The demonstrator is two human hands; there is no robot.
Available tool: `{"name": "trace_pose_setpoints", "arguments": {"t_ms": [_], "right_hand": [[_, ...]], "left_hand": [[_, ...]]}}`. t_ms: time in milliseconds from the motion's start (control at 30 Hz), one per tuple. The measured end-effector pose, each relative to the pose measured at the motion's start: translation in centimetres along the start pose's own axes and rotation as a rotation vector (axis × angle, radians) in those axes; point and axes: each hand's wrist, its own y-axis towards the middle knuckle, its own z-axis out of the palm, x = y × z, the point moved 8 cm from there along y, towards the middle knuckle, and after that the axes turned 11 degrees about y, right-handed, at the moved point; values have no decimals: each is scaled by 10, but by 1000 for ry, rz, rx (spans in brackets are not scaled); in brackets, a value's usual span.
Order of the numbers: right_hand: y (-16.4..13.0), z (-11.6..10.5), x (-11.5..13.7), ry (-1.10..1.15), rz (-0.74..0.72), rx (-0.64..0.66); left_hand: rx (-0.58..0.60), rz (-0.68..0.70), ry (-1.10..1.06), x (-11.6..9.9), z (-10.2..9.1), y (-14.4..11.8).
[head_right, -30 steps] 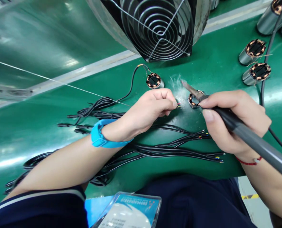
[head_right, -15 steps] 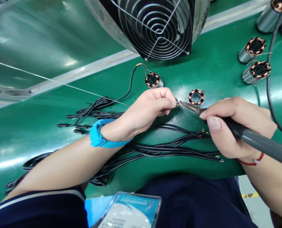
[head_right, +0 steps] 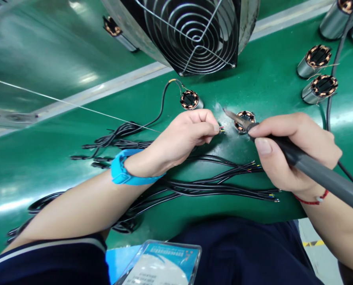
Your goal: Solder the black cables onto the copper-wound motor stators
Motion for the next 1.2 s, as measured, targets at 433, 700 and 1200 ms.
{"name": "trace_pose_setpoints", "arguments": {"t_ms": [433,700,1200], "right_hand": [[11,36,-13,123,-79,84],[16,59,-28,-47,-44,321],[14,45,-13,-59,-95,114]], "left_hand": [[-24,-13,16,-2,-1,0],[-15,42,-14,-3,-1,2],[-61,300,-6,-19,-4,0]]}}
